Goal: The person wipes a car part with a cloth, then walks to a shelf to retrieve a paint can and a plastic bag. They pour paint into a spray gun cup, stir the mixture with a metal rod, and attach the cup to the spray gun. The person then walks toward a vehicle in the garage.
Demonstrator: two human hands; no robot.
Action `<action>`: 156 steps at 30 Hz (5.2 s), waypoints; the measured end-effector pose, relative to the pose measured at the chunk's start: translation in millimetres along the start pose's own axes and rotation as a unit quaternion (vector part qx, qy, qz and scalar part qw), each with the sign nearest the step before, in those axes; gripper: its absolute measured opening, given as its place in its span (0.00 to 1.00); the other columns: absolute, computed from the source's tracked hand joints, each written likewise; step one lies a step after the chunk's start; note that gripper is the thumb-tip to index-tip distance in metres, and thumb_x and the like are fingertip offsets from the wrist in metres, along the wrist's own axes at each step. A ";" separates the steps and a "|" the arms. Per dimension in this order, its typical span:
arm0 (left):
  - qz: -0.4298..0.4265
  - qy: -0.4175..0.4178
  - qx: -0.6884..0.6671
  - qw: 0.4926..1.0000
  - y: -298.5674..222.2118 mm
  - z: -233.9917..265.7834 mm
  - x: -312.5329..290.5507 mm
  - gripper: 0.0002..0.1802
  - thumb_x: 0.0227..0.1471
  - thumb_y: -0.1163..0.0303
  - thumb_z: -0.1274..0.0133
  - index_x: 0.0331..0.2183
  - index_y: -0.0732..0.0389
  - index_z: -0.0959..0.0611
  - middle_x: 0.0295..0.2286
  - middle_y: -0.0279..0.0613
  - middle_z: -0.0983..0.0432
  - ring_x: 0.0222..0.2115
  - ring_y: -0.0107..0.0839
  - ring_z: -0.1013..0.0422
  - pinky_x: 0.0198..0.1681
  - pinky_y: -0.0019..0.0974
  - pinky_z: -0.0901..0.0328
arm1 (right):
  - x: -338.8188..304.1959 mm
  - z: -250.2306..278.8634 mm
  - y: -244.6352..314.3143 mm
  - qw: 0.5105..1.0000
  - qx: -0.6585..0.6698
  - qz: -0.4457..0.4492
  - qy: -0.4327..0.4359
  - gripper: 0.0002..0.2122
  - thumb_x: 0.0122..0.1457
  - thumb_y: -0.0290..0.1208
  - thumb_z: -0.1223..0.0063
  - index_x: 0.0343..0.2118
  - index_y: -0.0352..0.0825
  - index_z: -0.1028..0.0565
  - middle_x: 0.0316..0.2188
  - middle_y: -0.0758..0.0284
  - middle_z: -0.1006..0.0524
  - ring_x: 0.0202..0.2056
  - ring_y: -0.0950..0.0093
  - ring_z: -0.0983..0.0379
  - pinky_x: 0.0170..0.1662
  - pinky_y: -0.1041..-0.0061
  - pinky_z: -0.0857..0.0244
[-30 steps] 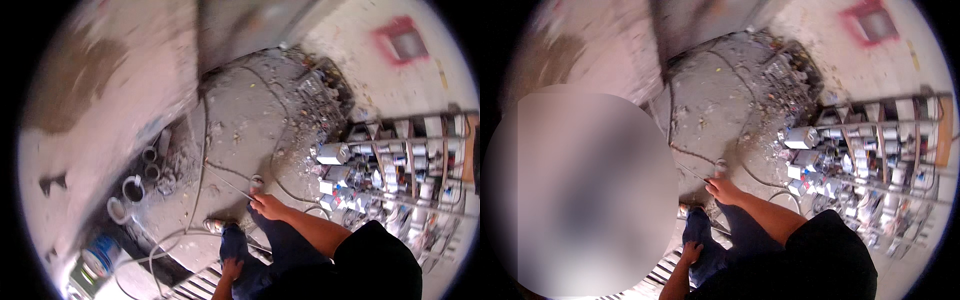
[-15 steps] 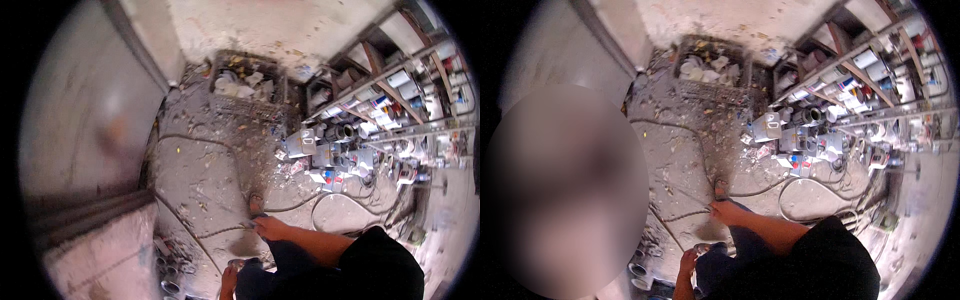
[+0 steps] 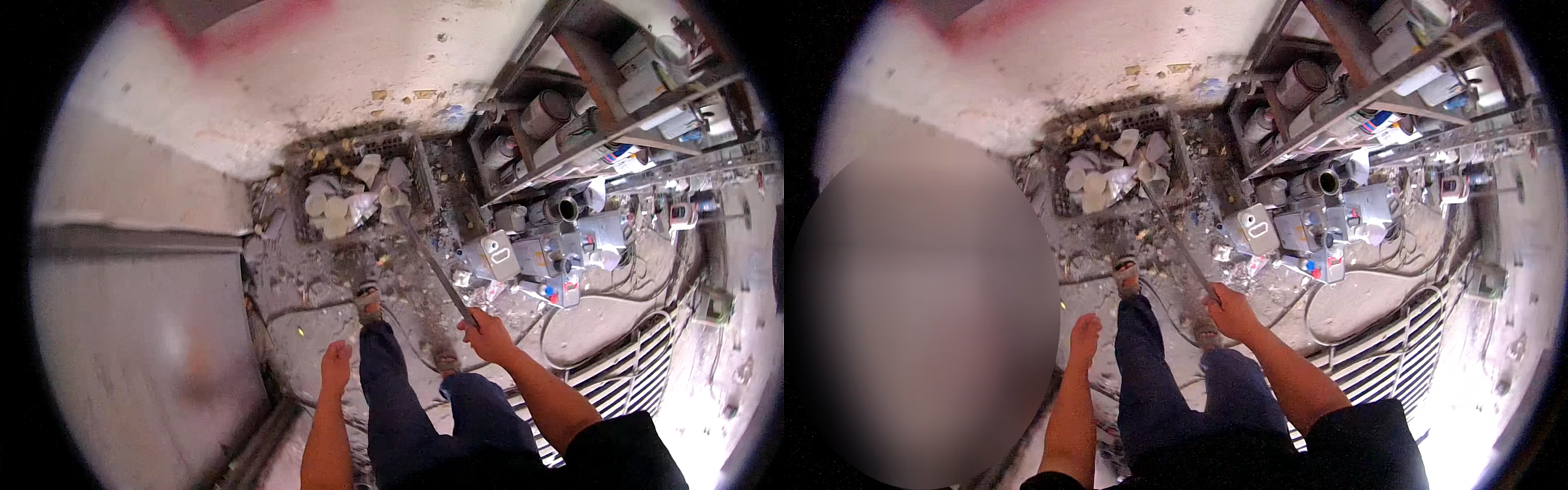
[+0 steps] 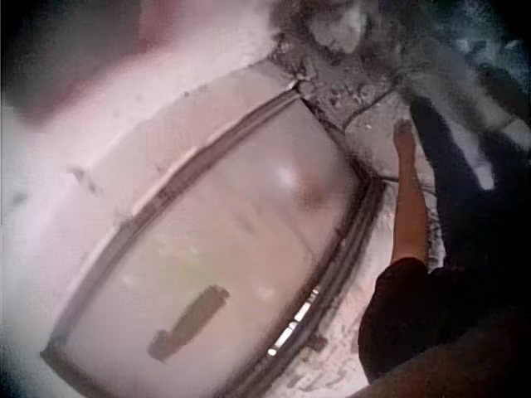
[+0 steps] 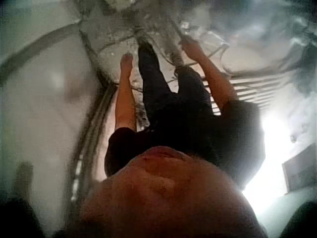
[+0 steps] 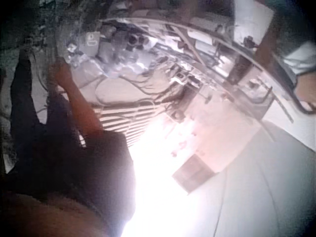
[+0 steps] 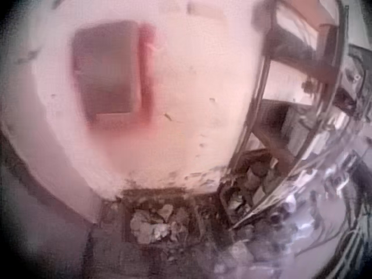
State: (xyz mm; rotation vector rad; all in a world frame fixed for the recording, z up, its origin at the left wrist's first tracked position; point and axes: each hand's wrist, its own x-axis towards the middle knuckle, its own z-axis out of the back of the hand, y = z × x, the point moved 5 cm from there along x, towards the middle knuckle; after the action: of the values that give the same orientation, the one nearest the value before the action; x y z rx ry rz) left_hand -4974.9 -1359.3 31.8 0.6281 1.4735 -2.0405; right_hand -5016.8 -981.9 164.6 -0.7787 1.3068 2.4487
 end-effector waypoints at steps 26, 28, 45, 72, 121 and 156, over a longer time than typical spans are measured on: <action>-0.277 0.037 0.642 0.714 -204.0 -251.5 562.9 0.25 0.51 0.62 0.52 0.52 0.53 0.27 0.50 0.57 0.37 0.52 0.52 0.43 0.54 0.52 0.46 | 170.7 -116.7 -19.0 0.920 0.297 -0.231 -0.111 0.14 0.55 0.23 0.54 0.46 0.28 0.31 0.32 0.58 0.23 0.33 0.65 0.24 0.37 0.70 0.31; -0.315 0.023 0.650 0.691 -200.8 -230.0 591.2 0.24 0.52 0.62 0.53 0.51 0.57 0.26 0.48 0.56 0.35 0.52 0.50 0.41 0.54 0.50 0.45 | 179.1 -120.3 -12.1 0.930 0.294 -0.193 -0.105 0.17 0.55 0.22 0.53 0.48 0.27 0.32 0.33 0.56 0.24 0.36 0.61 0.24 0.40 0.67 0.31; -0.216 -0.102 0.497 0.834 -202.8 -173.5 581.9 0.37 0.43 0.52 0.39 0.49 0.65 0.31 0.46 0.55 0.33 0.46 0.49 0.35 0.48 0.51 0.38 | 187.1 -100.4 14.1 0.943 0.264 -0.138 -0.152 0.15 0.55 0.25 0.52 0.46 0.31 0.31 0.33 0.54 0.24 0.37 0.55 0.26 0.40 0.63 0.31; 0.223 0.119 0.015 0.967 -160.1 -198.4 610.0 0.08 0.49 0.71 0.46 0.29 0.61 0.29 0.18 0.35 0.40 0.16 0.29 0.41 0.18 0.33 0.39 | 183.7 -123.3 -1.8 0.921 0.291 -0.207 -0.153 0.15 0.57 0.28 0.51 0.46 0.29 0.30 0.33 0.52 0.24 0.37 0.54 0.26 0.39 0.64 0.32; 0.158 0.334 -0.176 0.912 -230.8 -169.0 296.2 0.31 0.38 0.83 0.63 0.50 0.74 0.34 0.46 0.56 0.31 0.46 0.53 0.31 0.51 0.49 0.37 | 126.3 -101.1 69.4 0.979 0.112 -0.148 0.088 0.26 0.59 0.33 0.57 0.60 0.37 0.46 0.37 0.46 0.31 0.33 0.49 0.27 0.35 0.56 0.30; 0.169 0.413 -0.192 0.874 -277.9 -215.6 232.5 0.34 0.37 0.85 0.62 0.52 0.68 0.33 0.48 0.51 0.31 0.50 0.43 0.33 0.53 0.41 0.37 | 146.4 -60.1 12.4 0.806 0.560 -0.194 -0.010 0.14 0.65 0.39 0.62 0.42 0.32 0.34 0.23 0.65 0.25 0.20 0.76 0.26 0.22 0.76 0.30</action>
State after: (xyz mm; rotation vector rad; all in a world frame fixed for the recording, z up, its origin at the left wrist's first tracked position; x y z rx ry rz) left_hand -5320.4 -1118.4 12.9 1.5708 1.9640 -1.1702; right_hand -5122.8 -1042.0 62.8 -0.5555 1.9550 1.0134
